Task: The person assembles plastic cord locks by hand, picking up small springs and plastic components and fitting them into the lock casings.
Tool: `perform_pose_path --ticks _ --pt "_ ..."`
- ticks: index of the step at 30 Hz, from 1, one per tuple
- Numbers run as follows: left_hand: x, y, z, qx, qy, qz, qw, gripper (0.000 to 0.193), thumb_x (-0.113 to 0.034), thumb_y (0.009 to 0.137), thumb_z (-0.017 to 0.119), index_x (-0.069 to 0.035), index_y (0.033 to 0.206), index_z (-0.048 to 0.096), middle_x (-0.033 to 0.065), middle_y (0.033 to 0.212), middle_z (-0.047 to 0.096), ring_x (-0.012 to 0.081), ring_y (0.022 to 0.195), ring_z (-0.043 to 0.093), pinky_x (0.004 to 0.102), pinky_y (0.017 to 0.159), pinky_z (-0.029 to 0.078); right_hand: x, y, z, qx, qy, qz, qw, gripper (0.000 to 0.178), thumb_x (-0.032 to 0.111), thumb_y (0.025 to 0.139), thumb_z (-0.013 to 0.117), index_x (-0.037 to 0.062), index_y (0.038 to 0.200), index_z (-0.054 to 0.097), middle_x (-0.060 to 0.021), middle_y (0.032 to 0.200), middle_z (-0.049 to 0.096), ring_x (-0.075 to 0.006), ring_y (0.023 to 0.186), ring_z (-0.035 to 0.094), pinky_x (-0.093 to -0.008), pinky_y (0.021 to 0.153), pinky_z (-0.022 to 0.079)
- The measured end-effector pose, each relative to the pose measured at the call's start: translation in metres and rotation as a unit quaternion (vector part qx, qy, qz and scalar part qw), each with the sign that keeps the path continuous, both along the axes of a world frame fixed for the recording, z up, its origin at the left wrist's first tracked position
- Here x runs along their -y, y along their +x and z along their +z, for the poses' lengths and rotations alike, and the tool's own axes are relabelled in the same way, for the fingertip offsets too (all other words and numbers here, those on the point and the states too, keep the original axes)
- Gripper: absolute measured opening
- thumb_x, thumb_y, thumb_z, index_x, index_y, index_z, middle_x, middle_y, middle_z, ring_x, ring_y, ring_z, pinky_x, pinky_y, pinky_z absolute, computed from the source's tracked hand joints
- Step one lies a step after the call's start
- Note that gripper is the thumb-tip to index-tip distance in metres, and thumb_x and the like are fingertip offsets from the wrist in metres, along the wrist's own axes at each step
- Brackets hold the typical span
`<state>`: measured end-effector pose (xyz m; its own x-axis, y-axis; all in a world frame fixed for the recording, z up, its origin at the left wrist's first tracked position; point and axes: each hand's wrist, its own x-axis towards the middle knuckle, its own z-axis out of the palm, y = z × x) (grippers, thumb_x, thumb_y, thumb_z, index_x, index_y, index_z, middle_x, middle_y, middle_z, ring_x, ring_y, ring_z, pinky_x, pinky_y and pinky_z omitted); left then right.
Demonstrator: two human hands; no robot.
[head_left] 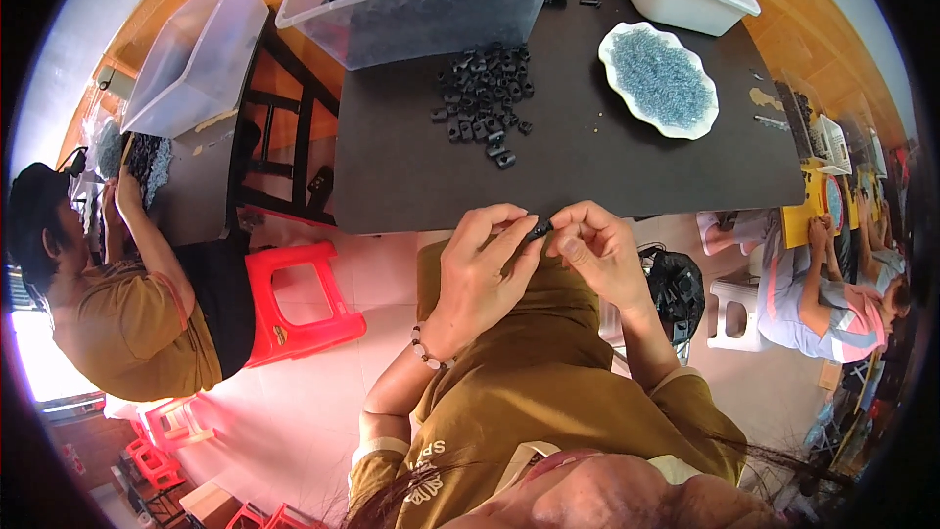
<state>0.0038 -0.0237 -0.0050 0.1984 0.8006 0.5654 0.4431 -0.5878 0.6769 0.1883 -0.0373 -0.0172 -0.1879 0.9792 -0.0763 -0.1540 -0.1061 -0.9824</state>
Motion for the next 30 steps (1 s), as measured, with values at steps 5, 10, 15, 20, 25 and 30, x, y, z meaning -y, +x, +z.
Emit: perform_pose_path --ticks 5,10,15,20,25,30 --pt "-0.002 0.003 -0.01 0.022 -0.01 -0.04 0.999 0.027 0.001 0.077 0.077 -0.001 0.103 0.072 0.0089 0.104 0.064 0.0217 0.083 0.064 0.0291 0.068 0.056 -0.006 0.001 0.005 0.071 0.032 -0.005 0.997 0.016 0.016 0.094 0.072 0.0024 0.093 0.063 0.0065 0.073 0.057 0.0013 0.065 0.046 -0.0163 0.057 0.038" --pt "-0.015 0.005 -0.011 0.081 -0.023 -0.089 0.992 0.031 -0.003 0.078 0.08 -0.002 0.107 0.073 0.0088 0.103 0.065 0.0177 0.081 0.065 0.0274 0.066 0.056 -0.014 0.009 0.026 0.132 0.08 -0.013 0.988 0.017 0.015 0.092 0.072 0.0027 0.085 0.062 0.007 0.068 0.054 0.0006 0.059 0.044 -0.0185 0.052 0.037" --pt "-0.028 0.001 -0.01 0.09 -0.056 -0.078 0.991 0.02 -0.006 0.083 0.078 -0.002 0.103 0.075 0.0076 0.094 0.067 0.0127 0.072 0.065 0.0245 0.059 0.054 -0.052 0.038 0.064 0.237 0.148 -0.085 0.956 0.021 0.019 0.091 0.073 0.0043 0.082 0.061 0.0039 0.067 0.058 -0.0022 0.059 0.049 -0.0211 0.053 0.04" --pt "-0.028 0.0 -0.007 0.095 -0.114 -0.053 0.988 0.013 -0.006 0.086 0.075 -0.002 0.098 0.077 0.007 0.088 0.071 0.0112 0.069 0.064 0.024 0.06 0.052 -0.174 0.111 0.122 0.344 0.244 -0.268 0.866 0.032 0.033 0.096 0.063 0.0015 0.093 0.07 -0.003 0.077 0.07 -0.0078 0.069 0.059 -0.025 0.064 0.047" --pt "-0.028 0.0 -0.008 0.081 -0.133 -0.05 0.986 0.012 -0.007 0.087 0.074 -0.003 0.098 0.077 0.0063 0.087 0.07 0.0101 0.063 0.06 0.0236 0.057 0.049 -0.238 0.144 0.127 0.249 0.216 -0.29 0.898 0.036 0.033 0.098 0.06 -0.0014 0.099 0.072 -0.0059 0.089 0.074 -0.0081 0.074 0.061 -0.0243 0.066 0.05" --pt "-0.031 -0.001 -0.002 0.043 -0.143 -0.054 0.987 0.014 -0.009 0.088 0.072 -0.001 0.1 0.074 0.0071 0.091 0.069 0.012 0.06 0.061 0.0256 0.057 0.05 -0.193 0.08 0.068 0.302 0.226 -0.15 0.914 0.024 0.024 0.097 0.06 0.0033 0.102 0.071 -0.0056 0.085 0.073 -0.0095 0.073 0.063 -0.026 0.063 0.05"
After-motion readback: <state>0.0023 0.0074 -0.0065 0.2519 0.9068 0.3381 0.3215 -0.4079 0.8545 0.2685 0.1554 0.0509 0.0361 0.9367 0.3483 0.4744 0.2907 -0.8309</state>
